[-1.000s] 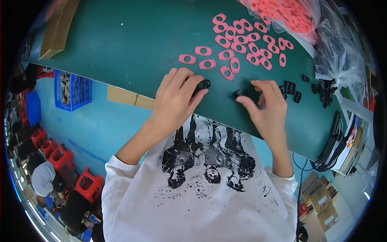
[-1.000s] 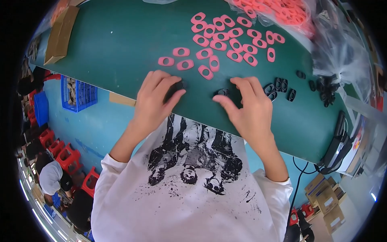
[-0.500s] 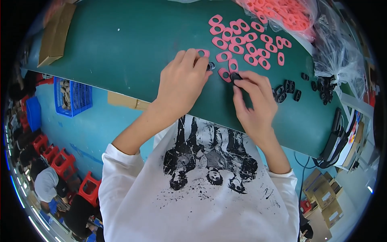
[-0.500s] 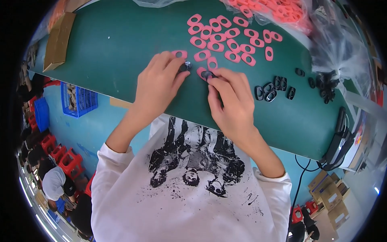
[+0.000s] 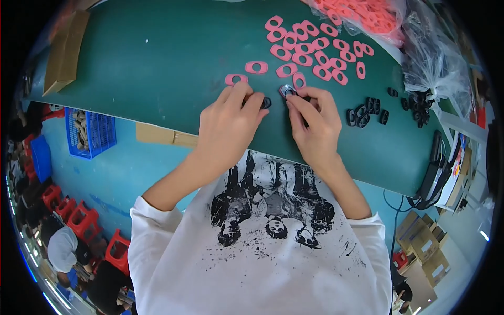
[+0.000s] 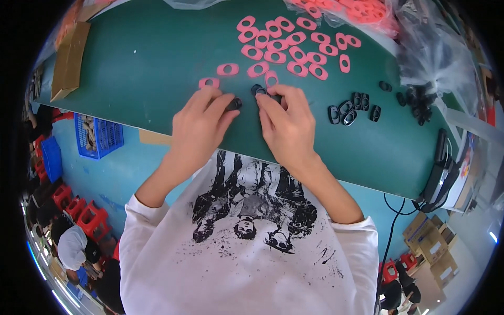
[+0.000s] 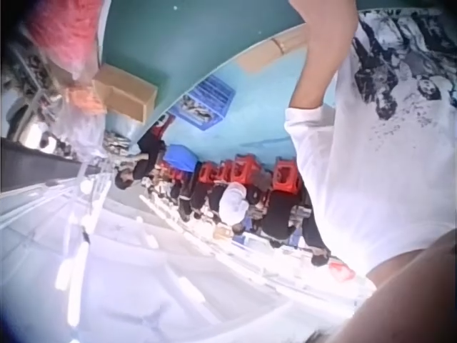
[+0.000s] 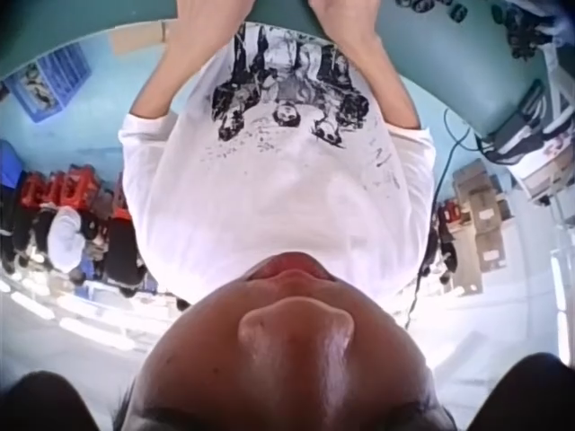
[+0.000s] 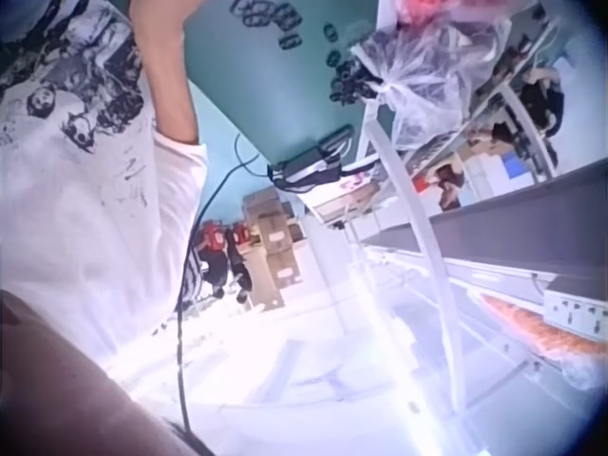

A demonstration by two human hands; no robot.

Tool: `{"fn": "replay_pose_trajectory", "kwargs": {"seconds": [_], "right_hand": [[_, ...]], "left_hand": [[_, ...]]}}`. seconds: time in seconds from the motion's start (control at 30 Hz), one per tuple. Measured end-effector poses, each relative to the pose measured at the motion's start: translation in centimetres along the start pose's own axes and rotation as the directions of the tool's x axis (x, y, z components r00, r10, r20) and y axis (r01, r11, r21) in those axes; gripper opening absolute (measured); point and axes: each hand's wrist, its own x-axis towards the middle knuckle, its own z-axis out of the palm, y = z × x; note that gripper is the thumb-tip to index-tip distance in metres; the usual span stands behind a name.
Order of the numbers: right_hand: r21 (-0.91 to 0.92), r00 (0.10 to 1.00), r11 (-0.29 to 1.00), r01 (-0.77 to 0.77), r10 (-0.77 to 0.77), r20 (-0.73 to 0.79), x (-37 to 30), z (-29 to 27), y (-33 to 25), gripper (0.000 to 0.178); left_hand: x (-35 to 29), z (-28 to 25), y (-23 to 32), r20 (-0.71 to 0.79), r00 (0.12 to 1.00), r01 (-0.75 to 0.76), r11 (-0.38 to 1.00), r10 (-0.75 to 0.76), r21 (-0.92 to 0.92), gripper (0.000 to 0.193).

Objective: The person assembles small black and pink plastic components by hand on a workbench.

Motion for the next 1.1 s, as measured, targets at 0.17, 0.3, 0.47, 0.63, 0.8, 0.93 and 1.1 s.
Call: {"fn": "replay_pose_trajectory", "kwargs": {"seconds": [0.17, 0.3, 0.47, 0.63, 0.8, 0.93, 1.1], "right_hand": [[0.023, 1.0, 1.0, -0.01, 0.01, -0.003, 0.1, -0.3, 0.5, 0.02], [0.018, 0.998, 0.998, -0.064, 0.063, 0.019, -0.4, -0.2, 0.1, 0.021], [-0.006, 0.996, 0.996, -0.09, 0.09, 0.006, -0.4, 0.0, 0.1, 0.021], [-0.016, 0.996, 0.996, -0.088, 0.087, -0.035, -0.2, 0.3, 0.0, 0.02], [-0.028, 0.991, 0.991, -0.13, 0.129, -0.041, -0.6, 0.6, -0.2, 0.02], [-0.035, 0.994, 0.996, -0.081, 0.078, -0.071, -0.4, 0.7, 0.4, 0.022], [-0.044, 0.996, 0.996, -0.078, 0.076, -0.038, -0.2, -0.2, 0.6, 0.023]], "left_hand": [[-0.8, 0.9, -0.4, -0.128, 0.991, 0.029, 0.994, -0.042, -0.103, 0.03], [-0.5, 0.9, 0.2, -0.133, 0.988, 0.068, 0.992, -0.081, -0.102, 0.03], [0.0, 0.8, 0.4, -0.116, 0.989, 0.082, 0.995, -0.087, -0.052, 0.026], [0.5, 1.0, 0.4, -0.059, 0.996, 0.067, 0.997, -0.069, -0.028, 0.024], [0.2, 1.7, 0.3, -0.062, 0.995, 0.072, 0.997, -0.072, -0.004, 0.027], [-0.5, 1.8, 0.0, -0.141, 0.99, 0.011, 0.999, -0.016, -0.038, 0.031], [-0.6, 1.3, 0.0, -0.091, 0.996, -0.004, 0.997, -0.003, -0.074, 0.031]]}}
